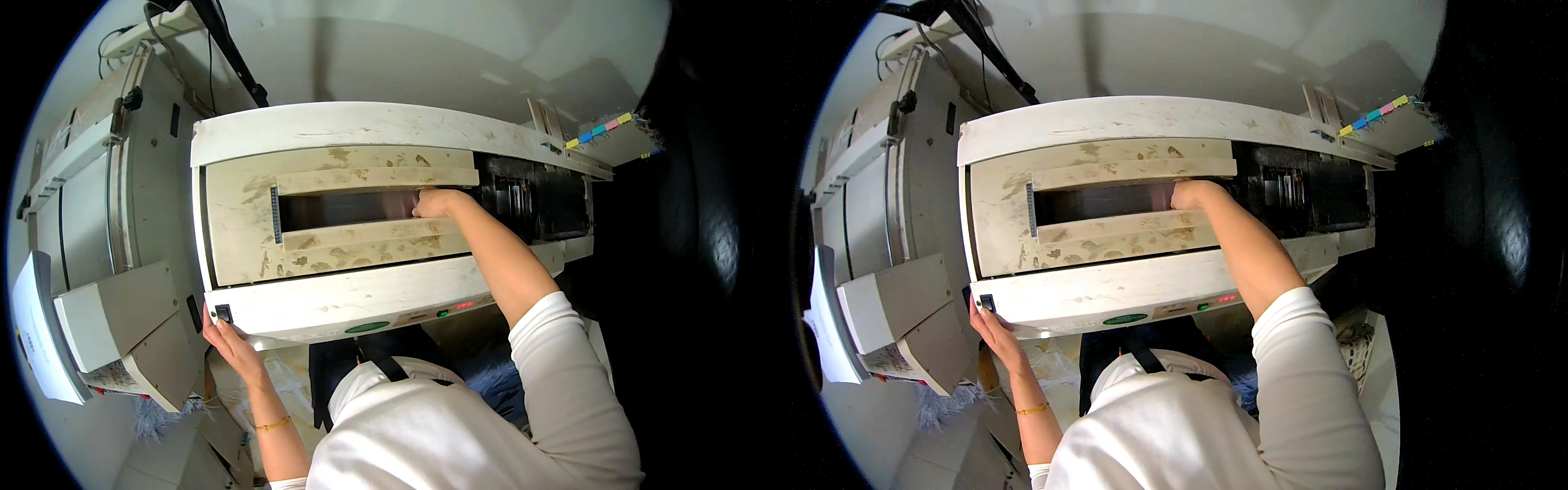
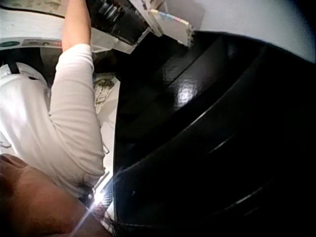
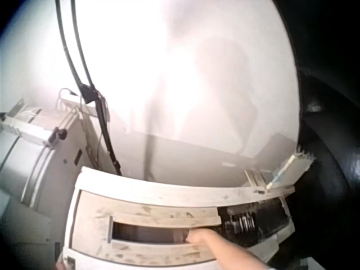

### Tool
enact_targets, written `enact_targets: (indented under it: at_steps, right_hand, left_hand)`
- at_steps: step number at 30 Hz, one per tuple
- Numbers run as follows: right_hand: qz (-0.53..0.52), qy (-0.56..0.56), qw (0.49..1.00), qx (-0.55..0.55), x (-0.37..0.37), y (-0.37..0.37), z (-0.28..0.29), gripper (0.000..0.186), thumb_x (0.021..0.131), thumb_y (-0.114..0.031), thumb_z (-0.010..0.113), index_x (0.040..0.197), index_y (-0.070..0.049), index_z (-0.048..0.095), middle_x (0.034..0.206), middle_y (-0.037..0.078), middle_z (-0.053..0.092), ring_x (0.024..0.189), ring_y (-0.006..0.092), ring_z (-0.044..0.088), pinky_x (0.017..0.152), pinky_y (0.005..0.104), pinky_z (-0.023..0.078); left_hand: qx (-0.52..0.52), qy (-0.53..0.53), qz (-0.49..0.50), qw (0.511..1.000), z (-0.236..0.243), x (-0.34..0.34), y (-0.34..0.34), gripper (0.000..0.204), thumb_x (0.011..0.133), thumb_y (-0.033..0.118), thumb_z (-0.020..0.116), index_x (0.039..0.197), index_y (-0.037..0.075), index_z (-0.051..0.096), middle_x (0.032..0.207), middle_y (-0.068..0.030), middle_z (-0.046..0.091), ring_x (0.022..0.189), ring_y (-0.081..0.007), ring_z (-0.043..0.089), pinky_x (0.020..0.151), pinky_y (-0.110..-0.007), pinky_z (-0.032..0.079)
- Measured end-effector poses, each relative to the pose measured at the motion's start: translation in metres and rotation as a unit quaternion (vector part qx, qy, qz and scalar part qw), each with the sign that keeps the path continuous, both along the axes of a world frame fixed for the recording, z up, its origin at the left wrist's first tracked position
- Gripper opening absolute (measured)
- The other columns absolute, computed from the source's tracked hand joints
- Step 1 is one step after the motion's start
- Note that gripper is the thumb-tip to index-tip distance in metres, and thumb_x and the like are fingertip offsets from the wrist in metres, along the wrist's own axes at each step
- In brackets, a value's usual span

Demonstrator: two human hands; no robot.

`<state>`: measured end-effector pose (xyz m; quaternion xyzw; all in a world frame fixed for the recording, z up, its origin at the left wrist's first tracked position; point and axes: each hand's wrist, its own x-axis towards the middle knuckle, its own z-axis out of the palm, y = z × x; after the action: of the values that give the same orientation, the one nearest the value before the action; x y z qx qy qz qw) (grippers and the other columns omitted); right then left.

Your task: The person loads a stack of printed papers into a binding machine, adjusts internal components, and places a green sheet on the machine. They then scoop a white granular substance from a bag and pour it into the machine's interior. The person walks away from the machine at the end.

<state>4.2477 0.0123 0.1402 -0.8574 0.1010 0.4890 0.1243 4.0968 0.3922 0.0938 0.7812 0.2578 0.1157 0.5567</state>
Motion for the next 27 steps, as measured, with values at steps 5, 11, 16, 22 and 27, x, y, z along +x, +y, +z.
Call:
enact_targets:
  at_steps: [5, 11, 16, 22, 27]
  right_hand:
    - [0.011, 0.046, 0.999, -0.018, 0.002, -0.011, -0.017, 0.053, 0.082, -0.033, 0.057, 0.124, 0.0, 0.055, 0.137, 0.021, 0.045, 0.125, 0.0312, 0.045, 0.102, 0.037, 0.036]
    - [0.014, 0.046, 0.996, -0.071, 0.004, -0.015, -0.033, 0.058, 0.08, -0.034, 0.054, 0.125, 0.001, 0.054, 0.138, 0.021, 0.043, 0.125, 0.0308, 0.045, 0.103, 0.0374, 0.035]
    - [0.038, 0.058, 0.996, -0.061, 0.003, -0.009, -0.033, 0.061, 0.078, -0.023, 0.049, 0.135, -0.002, 0.044, 0.146, 0.015, 0.035, 0.129, 0.0291, 0.042, 0.104, 0.0368, 0.035]
    - [0.017, 0.009, 0.999, 0.033, -0.002, -0.025, -0.049, 0.022, 0.078, -0.019, 0.061, 0.091, -0.006, 0.073, 0.11, 0.014, 0.064, 0.098, 0.0239, 0.061, 0.088, 0.0357, 0.045]
    - [0.051, -0.055, 0.994, 0.076, -0.029, -0.067, -0.086, 0.034, 0.08, -0.023, 0.055, 0.107, -0.006, 0.067, 0.119, 0.015, 0.061, 0.106, 0.0276, 0.058, 0.09, 0.0374, 0.045]
  left_hand:
    - [0.003, -0.008, 0.006, 1.0, 0.002, 0.001, -0.003, 0.041, 0.101, 0.028, 0.035, 0.135, 0.005, 0.042, 0.092, 0.0034, 0.042, 0.063, -0.0032, 0.031, 0.054, -0.02, 0.027]
    - [-0.045, 0.026, -0.013, 0.999, 0.001, -0.005, 0.005, 0.044, 0.101, 0.03, 0.032, 0.136, 0.005, 0.041, 0.116, -0.0049, 0.039, 0.075, -0.0069, 0.038, 0.065, -0.023, 0.035]
    - [0.001, 0.004, -0.019, 1.0, 0.008, 0.0, 0.001, 0.047, 0.101, 0.033, 0.031, 0.136, 0.003, 0.04, 0.121, -0.01, 0.039, 0.1, -0.0157, 0.043, 0.087, -0.028, 0.037]
    - [0.061, -0.114, 0.017, 0.991, 0.019, 0.004, -0.014, 0.037, 0.099, 0.021, 0.037, 0.128, 0.0, 0.045, 0.123, -0.0122, 0.042, 0.115, -0.0217, 0.044, 0.098, -0.035, 0.034]
    - [0.09, -0.176, -0.359, 0.912, 0.104, 0.064, -0.119, 0.021, 0.085, -0.004, 0.049, 0.103, 0.001, 0.058, 0.105, -0.0171, 0.057, 0.101, -0.0322, 0.054, 0.091, -0.038, 0.041]
